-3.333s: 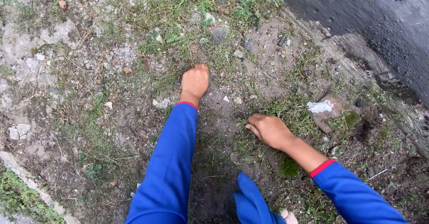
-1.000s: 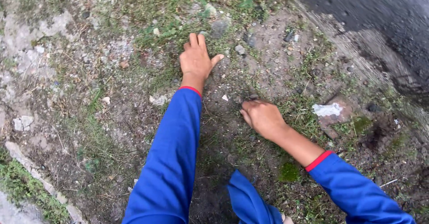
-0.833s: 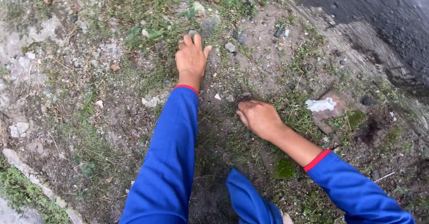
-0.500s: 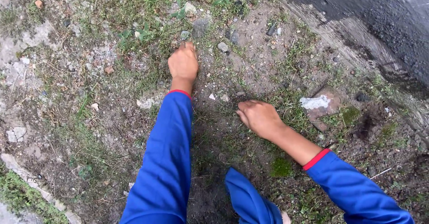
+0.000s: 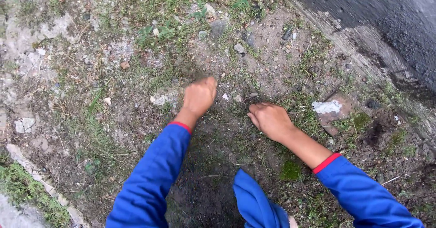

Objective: Picking weeds and grass from the ground by hand.

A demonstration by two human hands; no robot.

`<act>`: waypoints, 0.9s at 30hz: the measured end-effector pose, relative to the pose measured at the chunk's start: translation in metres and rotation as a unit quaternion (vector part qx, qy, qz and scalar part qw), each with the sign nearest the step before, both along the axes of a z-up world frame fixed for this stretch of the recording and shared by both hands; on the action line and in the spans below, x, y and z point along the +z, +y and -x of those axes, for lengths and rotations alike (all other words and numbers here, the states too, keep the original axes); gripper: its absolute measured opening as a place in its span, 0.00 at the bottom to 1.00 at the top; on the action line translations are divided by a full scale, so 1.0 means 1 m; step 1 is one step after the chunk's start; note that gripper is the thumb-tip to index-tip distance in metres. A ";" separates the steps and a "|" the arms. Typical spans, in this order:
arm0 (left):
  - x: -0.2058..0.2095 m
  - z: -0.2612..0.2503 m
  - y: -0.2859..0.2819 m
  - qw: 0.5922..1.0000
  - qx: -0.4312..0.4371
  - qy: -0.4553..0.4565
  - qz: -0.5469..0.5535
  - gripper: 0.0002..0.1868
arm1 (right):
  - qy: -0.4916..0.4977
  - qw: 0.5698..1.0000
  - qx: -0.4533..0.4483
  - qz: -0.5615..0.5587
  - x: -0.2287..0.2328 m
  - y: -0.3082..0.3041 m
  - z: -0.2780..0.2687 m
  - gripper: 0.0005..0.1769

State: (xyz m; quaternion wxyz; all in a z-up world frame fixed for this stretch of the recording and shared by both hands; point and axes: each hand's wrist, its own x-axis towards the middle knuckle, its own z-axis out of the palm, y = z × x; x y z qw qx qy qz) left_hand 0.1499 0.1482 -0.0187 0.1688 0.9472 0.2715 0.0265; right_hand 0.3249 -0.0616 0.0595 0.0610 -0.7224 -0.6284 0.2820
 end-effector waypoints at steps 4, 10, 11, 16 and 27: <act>0.031 0.018 -0.037 0.999 -0.034 -0.025 0.029 0.11 | 0.001 1.000 -0.010 -0.028 0.016 0.005 0.000 0.14; 0.050 0.041 -0.071 0.990 -0.088 -0.112 0.014 0.09 | 0.002 0.996 -0.038 0.079 0.041 0.021 0.004 0.19; 0.048 0.045 -0.075 0.991 -0.099 -0.079 0.035 0.08 | -0.004 0.997 -0.035 0.065 0.039 0.022 0.006 0.19; 0.065 0.053 -0.074 0.988 -0.145 -0.039 0.026 0.13 | -0.040 0.999 -0.023 0.001 0.037 0.021 0.013 0.17; 0.044 0.062 0.020 0.988 -0.116 -0.019 -0.098 0.17 | -0.055 0.998 -0.022 -0.016 0.048 0.012 0.016 0.17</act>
